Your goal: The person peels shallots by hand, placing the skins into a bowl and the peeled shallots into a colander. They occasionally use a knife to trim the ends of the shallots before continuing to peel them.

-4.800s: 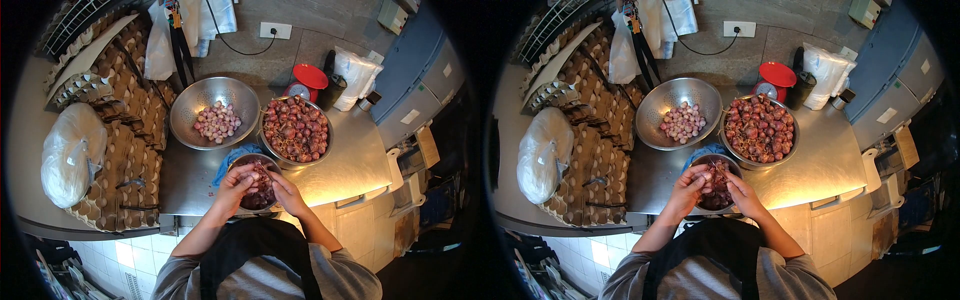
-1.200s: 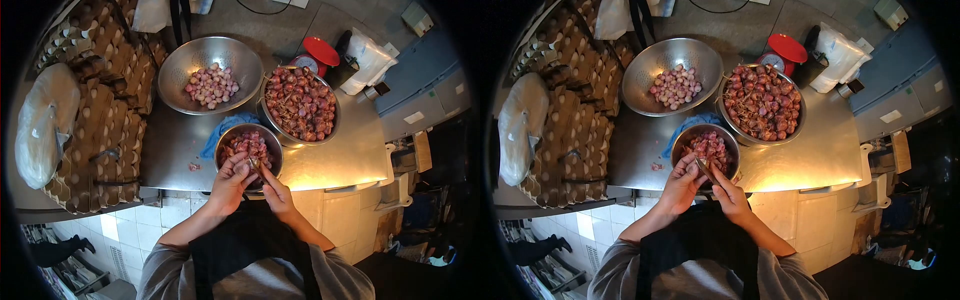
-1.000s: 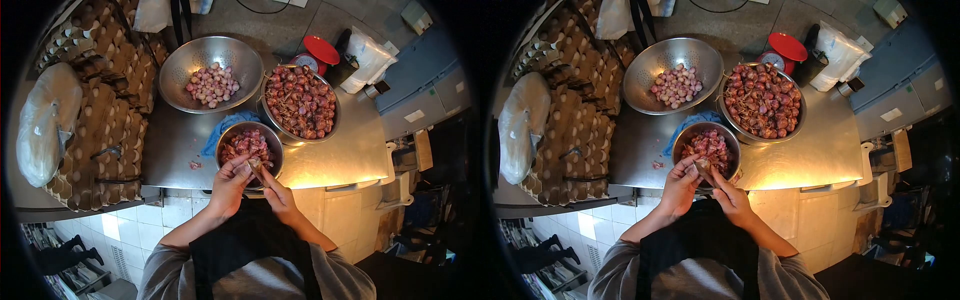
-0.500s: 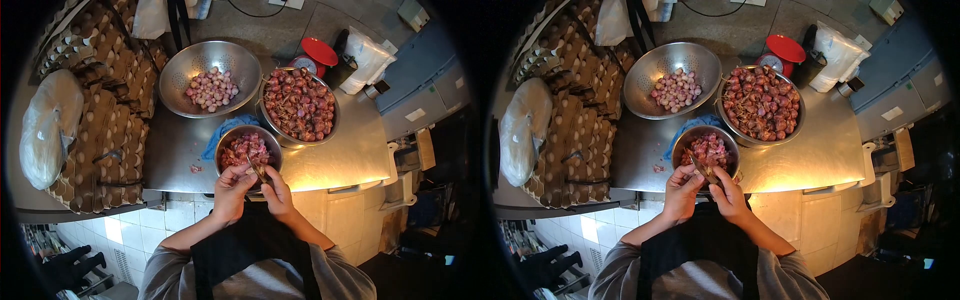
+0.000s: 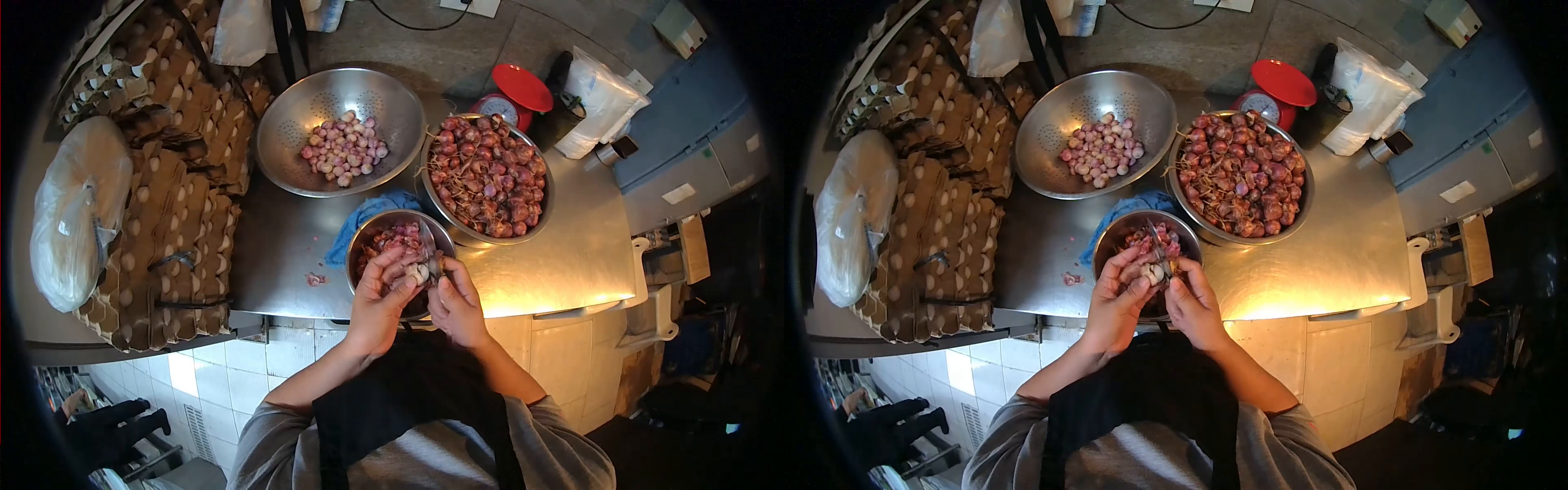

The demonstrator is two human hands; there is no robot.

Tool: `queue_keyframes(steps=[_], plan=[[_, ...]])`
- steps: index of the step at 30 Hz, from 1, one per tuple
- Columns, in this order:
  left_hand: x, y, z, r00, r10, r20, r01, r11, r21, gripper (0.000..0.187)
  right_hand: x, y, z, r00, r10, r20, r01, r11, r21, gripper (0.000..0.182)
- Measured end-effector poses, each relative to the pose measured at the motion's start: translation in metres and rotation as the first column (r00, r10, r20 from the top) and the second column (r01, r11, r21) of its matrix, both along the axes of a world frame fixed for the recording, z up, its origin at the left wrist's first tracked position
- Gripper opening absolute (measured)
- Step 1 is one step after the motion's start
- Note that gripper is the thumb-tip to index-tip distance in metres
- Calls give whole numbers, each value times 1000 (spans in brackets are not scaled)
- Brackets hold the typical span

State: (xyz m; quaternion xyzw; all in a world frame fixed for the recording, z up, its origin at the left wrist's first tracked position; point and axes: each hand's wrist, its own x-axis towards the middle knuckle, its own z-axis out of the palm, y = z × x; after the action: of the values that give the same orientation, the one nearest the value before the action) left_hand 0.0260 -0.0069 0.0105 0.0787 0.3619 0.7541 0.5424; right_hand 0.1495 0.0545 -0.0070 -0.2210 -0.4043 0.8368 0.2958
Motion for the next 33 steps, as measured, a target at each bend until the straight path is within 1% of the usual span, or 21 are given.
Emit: queue_keyframes(steps=[3,6,9,12,15,18,21,22,24,25,28,30,31,33], plan=[[-1,2,-19,999,-26,-20,27,1000,15,27,-2,1,6,1000,5,17,-4,1000,-24,28],[-7,1,-28,991,-132,-15,130,989,-72,25,-5,1,0,997,-37,65,34,998,43,28],[-9,2,-26,992,-121,-33,118,988,-100,25,-5,-1,0,995,-16,99,8,997,81,28],[-10,2,-24,980,-121,-158,118,993,-25,25,0,4,10,992,118,50,-113,989,-94,27],[-16,5,-24,947,-144,-287,147,989,-10,31,1,7,14,981,193,-1,-190,966,-178,26],[-20,3,-17,939,-190,-286,192,981,-21,31,2,15,13,994,106,38,-97,978,-186,25],[-27,-2,-16,920,-292,-262,290,956,-46,33,3,28,9,989,-10,150,25,994,-104,25],[-26,-2,-14,928,-277,-248,277,960,-34,33,5,31,8,986,-21,168,37,995,-91,28],[-25,-3,-10,944,-245,-219,249,968,-12,33,6,34,4,971,-51,235,48,999,16,36],[-26,-3,-12,950,-212,-230,215,977,-10,33,6,34,3,961,-68,267,51,996,70,40],[-26,0,-19,957,-124,-264,128,992,-2,32,0,26,10,941,-135,310,44,958,283,50],[-26,3,-19,955,-78,-287,82,997,3,31,3,21,7,948,-51,313,-36,963,266,50],[-27,3,-20,966,-72,-248,79,997,19,30,4,17,6,949,-9,314,-75,963,257,50],[-28,4,-22,984,-64,-168,74,996,51,28,3,7,7,960,21,278,-87,970,227,48]])
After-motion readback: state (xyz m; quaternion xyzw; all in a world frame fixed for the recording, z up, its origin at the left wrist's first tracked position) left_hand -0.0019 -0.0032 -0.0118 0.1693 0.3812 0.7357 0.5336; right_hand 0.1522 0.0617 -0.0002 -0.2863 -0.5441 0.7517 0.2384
